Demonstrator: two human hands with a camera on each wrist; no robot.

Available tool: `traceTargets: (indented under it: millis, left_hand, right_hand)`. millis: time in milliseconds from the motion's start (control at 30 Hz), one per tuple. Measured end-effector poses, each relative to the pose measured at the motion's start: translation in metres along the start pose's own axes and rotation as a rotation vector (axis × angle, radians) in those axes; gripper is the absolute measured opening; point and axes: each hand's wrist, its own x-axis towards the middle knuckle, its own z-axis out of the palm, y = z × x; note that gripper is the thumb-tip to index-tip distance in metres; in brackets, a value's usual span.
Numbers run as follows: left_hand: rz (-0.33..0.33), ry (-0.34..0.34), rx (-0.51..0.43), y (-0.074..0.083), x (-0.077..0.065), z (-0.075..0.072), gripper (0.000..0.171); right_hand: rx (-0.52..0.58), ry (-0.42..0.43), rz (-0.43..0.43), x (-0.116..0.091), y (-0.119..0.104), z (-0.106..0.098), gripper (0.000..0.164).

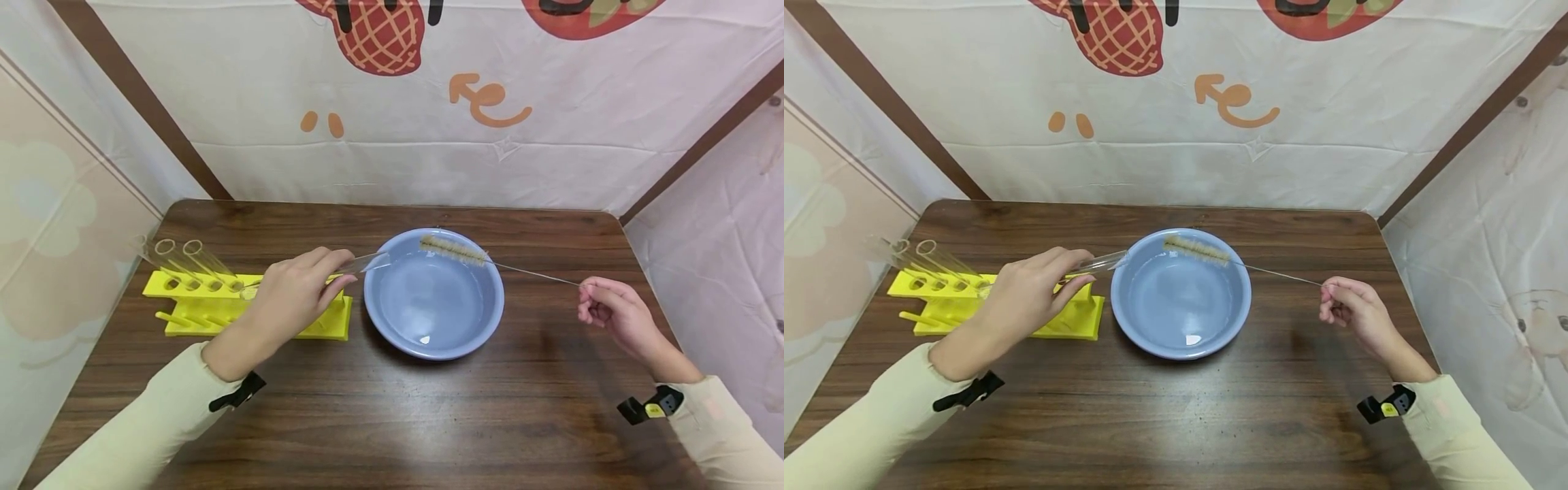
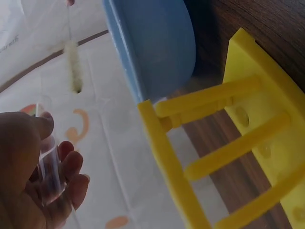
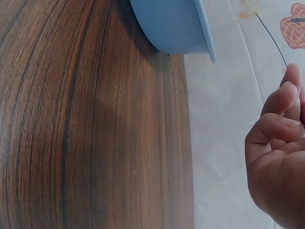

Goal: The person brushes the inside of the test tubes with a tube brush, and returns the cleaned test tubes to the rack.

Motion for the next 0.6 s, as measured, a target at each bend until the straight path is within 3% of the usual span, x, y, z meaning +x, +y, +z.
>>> traceTargets:
  millis: [367, 600]
  left_hand:
    - [0.004, -0.015, 0.009, 0.001, 0.012, 0.018, 0.029]
    - [0.005, -0.004, -0.008, 0.001, 0.014, 0.023, 0.029]
  right_hand:
    - [0.03, -0.058, -0.028, 0.003, -0.002, 0.012, 0.043]
    - [-0.007, -0.09, -0.023, 0.003, -0.002, 0.012, 0.041]
